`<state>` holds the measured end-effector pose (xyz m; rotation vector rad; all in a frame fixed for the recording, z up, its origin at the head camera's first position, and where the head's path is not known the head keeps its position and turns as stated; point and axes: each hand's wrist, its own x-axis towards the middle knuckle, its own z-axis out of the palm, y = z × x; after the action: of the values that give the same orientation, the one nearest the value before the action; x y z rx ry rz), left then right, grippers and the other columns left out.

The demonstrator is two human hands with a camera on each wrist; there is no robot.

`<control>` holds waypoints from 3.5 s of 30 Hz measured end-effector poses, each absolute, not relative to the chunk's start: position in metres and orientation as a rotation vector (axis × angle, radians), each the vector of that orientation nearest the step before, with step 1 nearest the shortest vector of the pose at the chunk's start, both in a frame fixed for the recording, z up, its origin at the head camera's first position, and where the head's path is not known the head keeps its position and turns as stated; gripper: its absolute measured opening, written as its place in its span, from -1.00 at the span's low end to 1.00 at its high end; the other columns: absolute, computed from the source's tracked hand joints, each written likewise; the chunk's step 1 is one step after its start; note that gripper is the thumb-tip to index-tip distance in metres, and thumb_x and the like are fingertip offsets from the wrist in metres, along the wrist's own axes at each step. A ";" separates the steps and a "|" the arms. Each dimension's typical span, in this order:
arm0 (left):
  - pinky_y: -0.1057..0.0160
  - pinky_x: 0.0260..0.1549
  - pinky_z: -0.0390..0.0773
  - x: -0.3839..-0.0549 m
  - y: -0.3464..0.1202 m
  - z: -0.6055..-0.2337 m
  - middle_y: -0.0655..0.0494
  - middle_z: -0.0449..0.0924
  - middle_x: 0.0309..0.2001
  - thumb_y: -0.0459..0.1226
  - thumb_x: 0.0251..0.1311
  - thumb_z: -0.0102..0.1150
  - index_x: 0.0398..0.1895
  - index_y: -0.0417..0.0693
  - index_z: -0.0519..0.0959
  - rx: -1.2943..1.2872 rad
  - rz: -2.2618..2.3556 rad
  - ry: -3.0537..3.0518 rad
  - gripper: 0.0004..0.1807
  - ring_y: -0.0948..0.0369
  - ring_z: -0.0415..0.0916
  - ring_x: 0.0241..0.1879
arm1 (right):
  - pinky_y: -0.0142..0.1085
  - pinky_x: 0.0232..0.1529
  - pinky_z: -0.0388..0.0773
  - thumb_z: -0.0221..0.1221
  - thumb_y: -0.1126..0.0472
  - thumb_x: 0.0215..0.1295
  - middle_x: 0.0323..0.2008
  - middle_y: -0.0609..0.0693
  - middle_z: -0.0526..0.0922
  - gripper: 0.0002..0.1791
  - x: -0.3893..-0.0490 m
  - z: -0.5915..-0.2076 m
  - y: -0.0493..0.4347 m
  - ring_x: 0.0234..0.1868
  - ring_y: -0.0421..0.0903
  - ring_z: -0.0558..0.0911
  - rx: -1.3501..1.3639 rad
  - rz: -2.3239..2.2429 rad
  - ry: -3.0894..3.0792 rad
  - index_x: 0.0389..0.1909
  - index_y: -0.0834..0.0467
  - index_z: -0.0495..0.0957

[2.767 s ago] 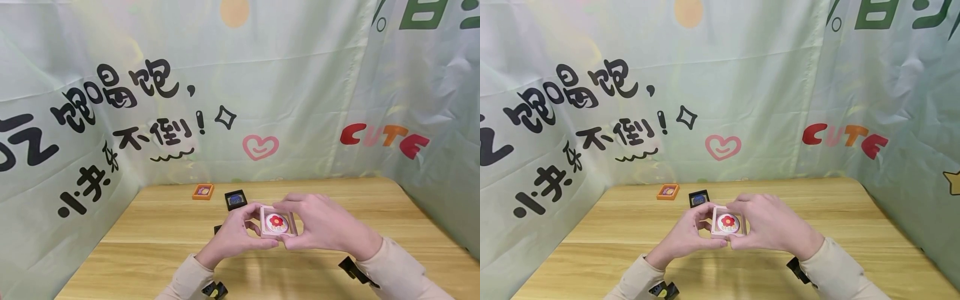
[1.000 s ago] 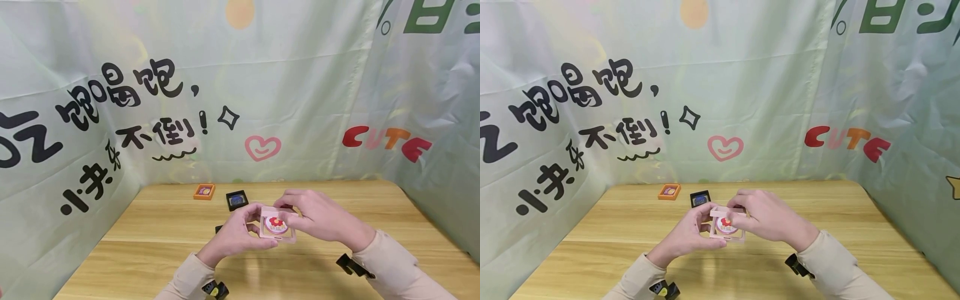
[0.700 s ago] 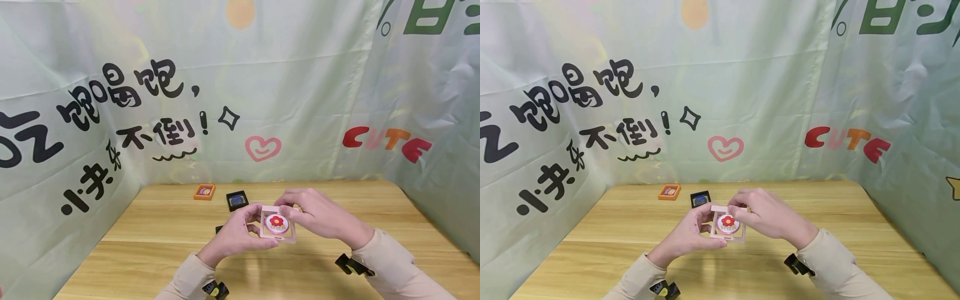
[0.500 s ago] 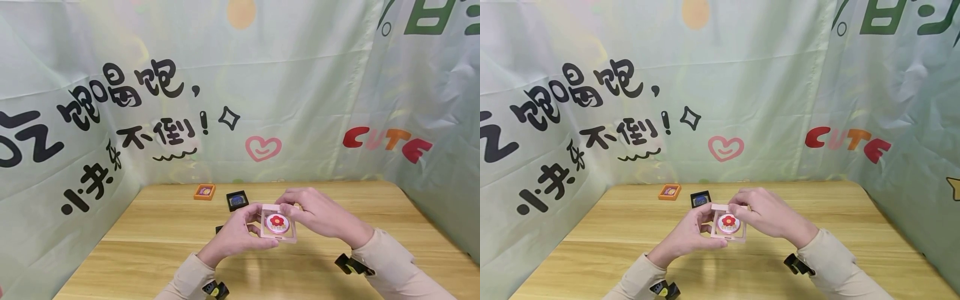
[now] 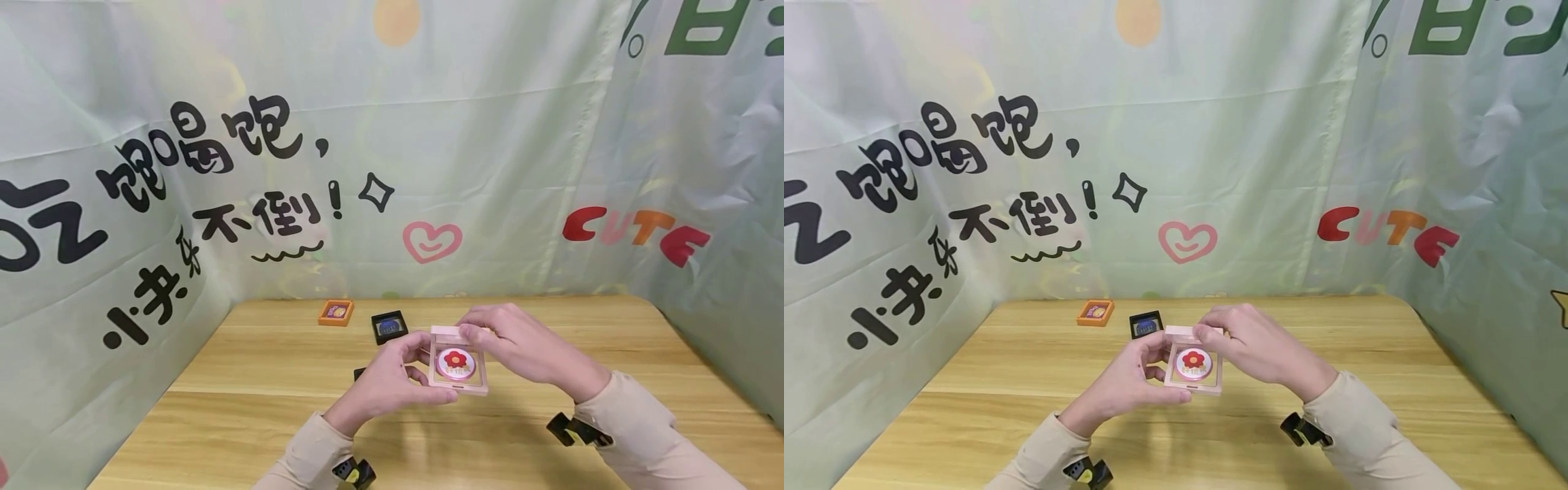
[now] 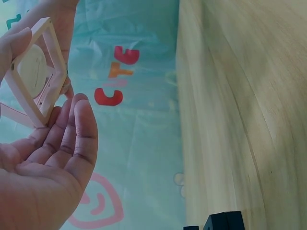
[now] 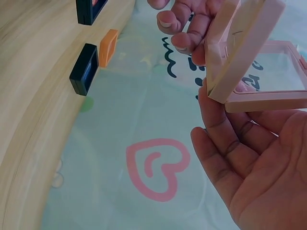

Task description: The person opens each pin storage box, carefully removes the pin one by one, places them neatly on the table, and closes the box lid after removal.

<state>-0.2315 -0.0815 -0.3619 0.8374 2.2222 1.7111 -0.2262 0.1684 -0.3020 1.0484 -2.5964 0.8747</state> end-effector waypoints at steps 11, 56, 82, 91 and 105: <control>0.36 -0.15 0.73 -0.232 -0.081 -0.362 0.18 0.71 0.01 -0.29 0.03 0.67 0.28 0.03 0.60 0.842 1.727 2.192 -0.31 0.23 0.66 -0.01 | -0.35 -0.20 0.60 -0.02 0.16 0.67 -0.33 -0.26 0.72 -0.63 -0.232 -0.301 0.169 -0.30 -0.29 0.60 1.015 0.984 -2.653 -0.22 -0.05 0.76; 0.26 -0.11 0.77 -0.232 -0.080 -0.365 0.19 0.69 0.01 -0.30 -0.01 0.70 0.24 0.01 0.60 0.871 1.726 2.198 -0.31 0.25 0.66 -0.02 | -0.13 0.11 0.54 -0.29 -0.08 0.79 -0.38 -0.24 0.80 -0.31 -0.244 -0.302 0.168 -0.15 -0.20 0.73 0.888 1.188 -2.739 -0.33 -0.09 0.80; 0.34 -0.19 0.75 -0.237 -0.083 -0.365 0.14 0.71 0.00 -0.30 0.03 0.68 0.25 0.01 0.64 0.847 1.776 2.203 -0.34 0.20 0.66 -0.03 | -0.34 -0.23 0.58 -0.04 0.03 0.76 -0.37 -0.13 0.74 -0.60 -0.242 -0.300 0.184 -0.31 -0.21 0.68 0.823 1.174 -2.621 -0.01 0.08 0.77; 0.35 -0.19 0.74 -0.238 -0.084 -0.366 0.13 0.71 -0.01 -0.32 0.03 0.68 0.25 0.02 0.65 0.820 1.791 2.186 -0.34 -0.12 0.64 0.06 | -0.34 -0.31 0.58 0.15 0.05 0.66 -0.36 -0.13 0.70 -0.83 -0.234 -0.291 0.192 -0.32 -0.22 0.70 0.735 1.095 -2.581 -0.13 -0.01 0.67; 0.36 -0.19 0.72 -0.239 -0.084 -0.367 0.14 0.72 -0.03 -0.31 0.03 0.69 0.25 0.05 0.65 0.807 1.782 2.202 -0.35 0.06 0.65 -0.01 | -0.36 -0.29 0.60 0.34 0.06 0.52 -0.34 -0.23 0.71 -0.95 -0.212 -0.281 0.190 -0.31 -0.23 0.67 0.734 1.004 -2.539 -0.17 -0.13 0.65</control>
<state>-0.2393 -0.0838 -0.3668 0.8066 2.2016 1.7819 -0.2121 0.1901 -0.2809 0.7340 -2.5390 1.0044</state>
